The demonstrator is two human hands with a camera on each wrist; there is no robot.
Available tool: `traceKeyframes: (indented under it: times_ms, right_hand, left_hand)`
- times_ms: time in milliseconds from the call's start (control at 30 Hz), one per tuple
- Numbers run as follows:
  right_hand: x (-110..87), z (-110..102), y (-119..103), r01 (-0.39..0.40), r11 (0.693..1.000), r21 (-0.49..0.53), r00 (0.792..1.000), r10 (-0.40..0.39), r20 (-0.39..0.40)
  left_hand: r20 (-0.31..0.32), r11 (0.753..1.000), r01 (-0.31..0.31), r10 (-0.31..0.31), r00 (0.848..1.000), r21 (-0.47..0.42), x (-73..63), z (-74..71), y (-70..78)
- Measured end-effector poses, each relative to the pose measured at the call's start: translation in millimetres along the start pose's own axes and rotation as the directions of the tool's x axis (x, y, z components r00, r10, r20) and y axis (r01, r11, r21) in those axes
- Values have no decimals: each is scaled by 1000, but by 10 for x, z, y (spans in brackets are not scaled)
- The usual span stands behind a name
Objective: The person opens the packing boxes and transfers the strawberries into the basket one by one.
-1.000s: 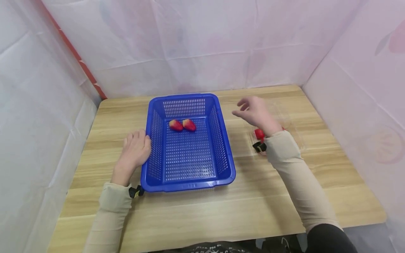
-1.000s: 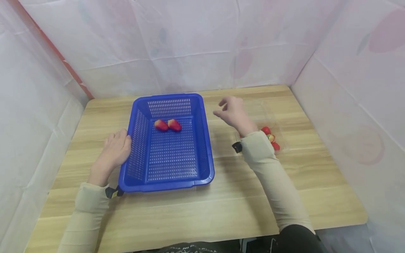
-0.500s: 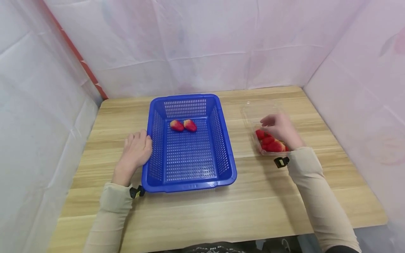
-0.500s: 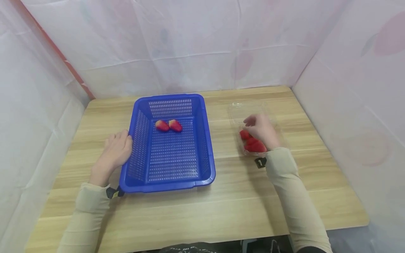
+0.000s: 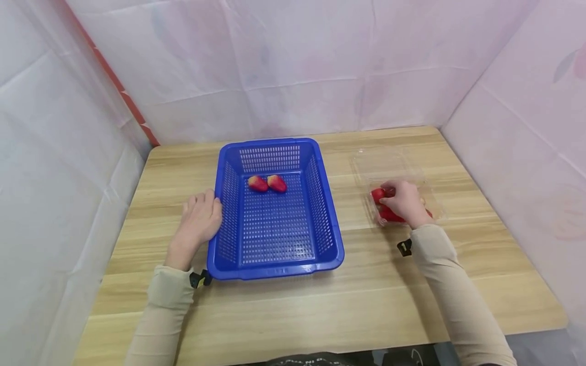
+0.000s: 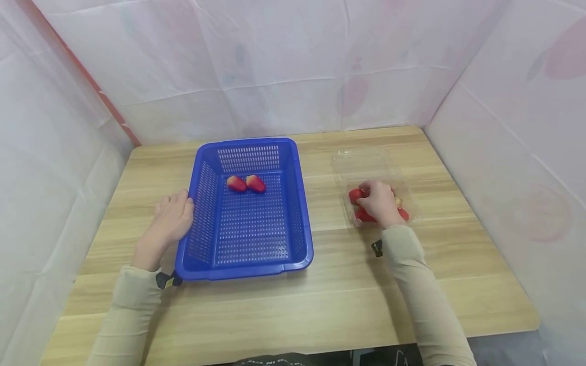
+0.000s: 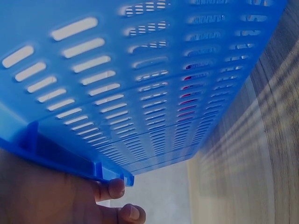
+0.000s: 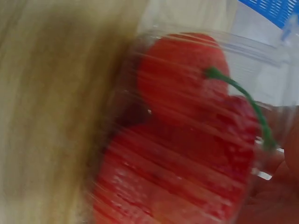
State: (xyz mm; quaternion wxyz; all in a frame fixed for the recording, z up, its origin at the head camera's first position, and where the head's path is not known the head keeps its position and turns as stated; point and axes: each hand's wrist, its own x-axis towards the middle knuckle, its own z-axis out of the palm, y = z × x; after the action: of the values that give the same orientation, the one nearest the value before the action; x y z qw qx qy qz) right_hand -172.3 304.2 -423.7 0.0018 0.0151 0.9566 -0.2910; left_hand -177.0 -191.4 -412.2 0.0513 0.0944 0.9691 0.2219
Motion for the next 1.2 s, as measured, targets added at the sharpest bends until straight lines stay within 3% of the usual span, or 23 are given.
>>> traceKeyframes:
  times_ms: [500, 867, 1200]
  right_hand:
    - [-12, 150, 13, 42, 996, -79, 996, -48, -70]
    - [-61, 36, -105, -35, 996, -84, 996, 28, -81]
    - [-120, -127, -332, -26, 999, -38, 991, 21, -136]
  left_hand:
    - [5, 1000, 2, -2, 1000, -9, 6, 19, -6]
    - [0, 1000, -3, 3, 1000, -15, 9, 20, 1]
    - [4, 1000, 1, -1, 1000, -14, 2, 13, 5]
